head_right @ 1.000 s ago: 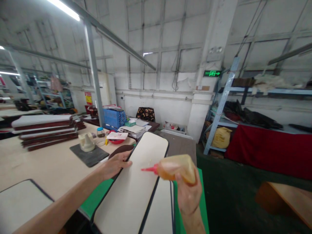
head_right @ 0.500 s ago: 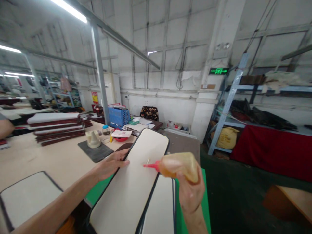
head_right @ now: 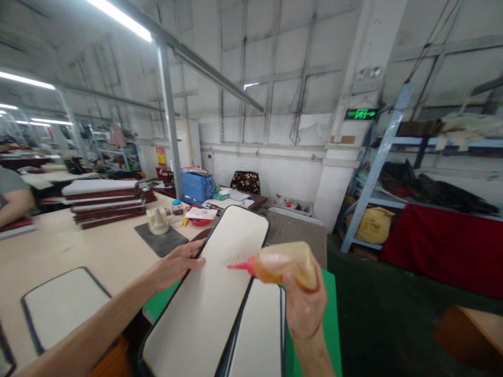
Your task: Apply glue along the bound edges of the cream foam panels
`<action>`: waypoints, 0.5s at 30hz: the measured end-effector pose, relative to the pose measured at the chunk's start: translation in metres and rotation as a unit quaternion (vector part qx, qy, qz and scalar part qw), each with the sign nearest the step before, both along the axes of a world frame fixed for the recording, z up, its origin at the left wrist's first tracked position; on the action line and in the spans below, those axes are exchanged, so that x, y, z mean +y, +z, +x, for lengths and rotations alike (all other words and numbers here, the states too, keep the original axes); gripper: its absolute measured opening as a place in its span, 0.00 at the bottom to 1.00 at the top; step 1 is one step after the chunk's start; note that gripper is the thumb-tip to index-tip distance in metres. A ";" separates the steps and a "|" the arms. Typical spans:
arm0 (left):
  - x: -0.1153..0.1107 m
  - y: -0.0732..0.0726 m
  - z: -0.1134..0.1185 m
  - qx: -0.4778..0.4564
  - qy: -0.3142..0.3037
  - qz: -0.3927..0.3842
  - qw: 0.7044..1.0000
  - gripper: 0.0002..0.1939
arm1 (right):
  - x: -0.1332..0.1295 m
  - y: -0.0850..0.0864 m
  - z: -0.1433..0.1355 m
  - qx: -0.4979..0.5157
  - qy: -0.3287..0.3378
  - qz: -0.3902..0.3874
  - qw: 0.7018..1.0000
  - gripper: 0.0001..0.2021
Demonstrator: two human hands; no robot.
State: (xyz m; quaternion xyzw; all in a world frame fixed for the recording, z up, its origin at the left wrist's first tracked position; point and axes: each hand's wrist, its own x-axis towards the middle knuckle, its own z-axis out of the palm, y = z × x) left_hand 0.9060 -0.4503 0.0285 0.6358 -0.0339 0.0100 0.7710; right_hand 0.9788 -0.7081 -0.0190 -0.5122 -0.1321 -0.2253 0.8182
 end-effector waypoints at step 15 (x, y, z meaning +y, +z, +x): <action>0.007 -0.019 -0.019 -0.001 0.075 -0.039 0.996 0.28 | 0.011 -0.016 -0.001 0.012 0.001 -0.026 1.000 0.25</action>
